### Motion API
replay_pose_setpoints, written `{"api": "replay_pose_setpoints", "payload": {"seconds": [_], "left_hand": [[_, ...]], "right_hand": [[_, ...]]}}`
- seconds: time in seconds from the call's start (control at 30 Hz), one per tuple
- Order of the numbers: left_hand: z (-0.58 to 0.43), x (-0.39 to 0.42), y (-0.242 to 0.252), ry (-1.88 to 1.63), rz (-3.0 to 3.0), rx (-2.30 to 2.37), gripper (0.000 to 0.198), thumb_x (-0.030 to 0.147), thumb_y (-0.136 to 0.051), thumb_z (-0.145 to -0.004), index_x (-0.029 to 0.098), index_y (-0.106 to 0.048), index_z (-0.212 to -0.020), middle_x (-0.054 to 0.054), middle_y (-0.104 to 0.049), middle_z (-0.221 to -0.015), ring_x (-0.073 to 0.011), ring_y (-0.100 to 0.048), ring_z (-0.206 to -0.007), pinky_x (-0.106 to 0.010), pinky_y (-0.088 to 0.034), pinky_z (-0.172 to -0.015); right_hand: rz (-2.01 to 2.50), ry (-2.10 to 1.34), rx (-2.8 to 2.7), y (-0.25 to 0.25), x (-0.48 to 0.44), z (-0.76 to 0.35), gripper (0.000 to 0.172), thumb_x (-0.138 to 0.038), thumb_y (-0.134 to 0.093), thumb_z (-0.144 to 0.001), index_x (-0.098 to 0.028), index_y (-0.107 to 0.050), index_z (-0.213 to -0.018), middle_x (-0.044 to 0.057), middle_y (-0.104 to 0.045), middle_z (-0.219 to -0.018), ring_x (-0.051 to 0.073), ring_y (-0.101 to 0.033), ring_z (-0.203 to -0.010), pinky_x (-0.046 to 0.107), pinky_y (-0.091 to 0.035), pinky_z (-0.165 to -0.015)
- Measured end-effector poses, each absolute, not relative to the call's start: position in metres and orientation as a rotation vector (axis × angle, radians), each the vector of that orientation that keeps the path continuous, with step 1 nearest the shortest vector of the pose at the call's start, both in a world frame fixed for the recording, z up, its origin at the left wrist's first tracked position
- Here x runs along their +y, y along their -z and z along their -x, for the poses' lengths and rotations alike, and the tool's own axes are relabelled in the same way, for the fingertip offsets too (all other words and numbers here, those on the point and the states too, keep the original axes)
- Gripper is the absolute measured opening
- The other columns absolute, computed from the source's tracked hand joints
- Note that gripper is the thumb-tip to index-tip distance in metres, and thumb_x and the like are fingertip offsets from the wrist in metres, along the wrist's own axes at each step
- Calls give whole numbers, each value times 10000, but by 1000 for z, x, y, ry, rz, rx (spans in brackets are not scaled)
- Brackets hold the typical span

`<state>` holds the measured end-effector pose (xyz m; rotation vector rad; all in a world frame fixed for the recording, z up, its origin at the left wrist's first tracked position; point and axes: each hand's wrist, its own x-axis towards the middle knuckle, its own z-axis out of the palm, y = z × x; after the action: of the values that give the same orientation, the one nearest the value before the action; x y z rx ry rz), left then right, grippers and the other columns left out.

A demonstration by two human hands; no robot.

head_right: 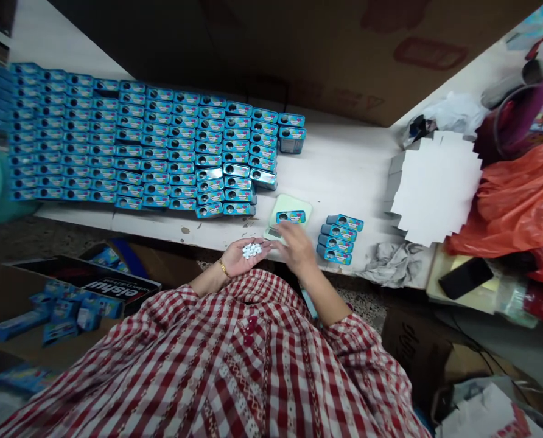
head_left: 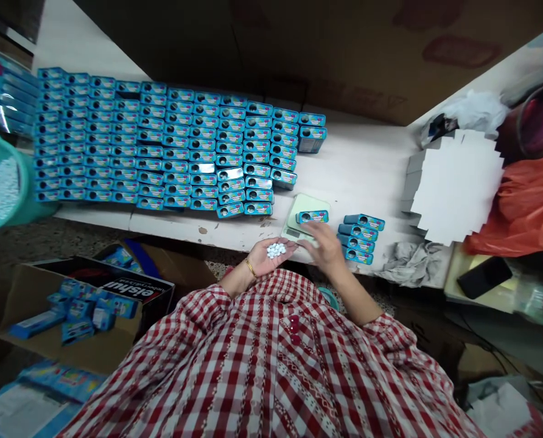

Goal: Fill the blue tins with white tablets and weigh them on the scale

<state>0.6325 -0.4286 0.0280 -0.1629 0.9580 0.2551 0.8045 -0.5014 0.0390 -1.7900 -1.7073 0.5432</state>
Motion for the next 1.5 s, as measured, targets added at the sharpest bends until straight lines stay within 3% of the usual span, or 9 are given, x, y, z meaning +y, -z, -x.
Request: {"api": "replay_pose_setpoints", "payload": {"seconds": [0.1,0.23,0.3,0.47,0.63,1.07,1.5], "left_hand": [[-632,-420,-25,-327,164,1018,259,143,-392,-845,65,-621,-752,-133,-673,-789,-174,-645,-780,-275,-504,-721],[-637,-407,-15,-442,156,1001,235,133,-400,-836,59,-621,-802,-141,-672,-825,-178,-643,-816,-287,-501,-764],[-644,-402,-8,-476,162,975,227,138,-408,-832,60,-621,-836,-133,-671,-809,-179,-642,-806,-296,-499,-765],[-672,-395,7,-538,196,920,229,164,-412,-828,71,-622,-819,-88,-642,-663,-154,-616,-648,-282,-491,-674],[-694,-391,10,-467,227,885,224,217,-447,-815,88,-630,-807,-79,-637,-642,-144,-596,-582,-270,-476,-615],[-704,-390,18,-445,260,812,199,154,-437,-811,86,-605,-730,-65,-621,-584,-137,-596,-546,-246,-470,-583],[-708,-387,13,-417,219,841,164,127,-453,-795,91,-611,-765,-64,-620,-600,-137,-583,-558,-258,-468,-606]], "right_hand": [[2010,-521,-1459,-12,-492,-845,498,-263,-597,-740,-179,-450,-1208,117,-529,-1169,249,-488,-1079,419,-443,-880],[1929,-779,-1417,18,-476,-863,369,-236,-553,-723,-171,-514,-1085,62,-606,-994,199,-576,-880,363,-476,-782],[1849,-711,-1519,9,-472,-857,316,-228,-519,-747,-169,-531,-1057,58,-607,-962,191,-572,-874,342,-470,-778],[1794,-198,-2123,-54,-472,-828,371,-174,-486,-799,-191,-516,-1169,91,-582,-1085,224,-482,-1016,388,-351,-920],[1733,142,-2459,-79,-470,-809,331,-161,-430,-859,-211,-534,-1169,92,-601,-1054,215,-456,-999,388,-278,-909],[1818,281,-2493,-80,-476,-819,351,-183,-426,-875,-235,-513,-1211,81,-600,-1059,214,-452,-994,367,-273,-861],[1943,129,-2414,-78,-478,-824,423,-183,-416,-868,-286,-443,-1277,84,-580,-1087,227,-438,-1004,381,-283,-846]]}}
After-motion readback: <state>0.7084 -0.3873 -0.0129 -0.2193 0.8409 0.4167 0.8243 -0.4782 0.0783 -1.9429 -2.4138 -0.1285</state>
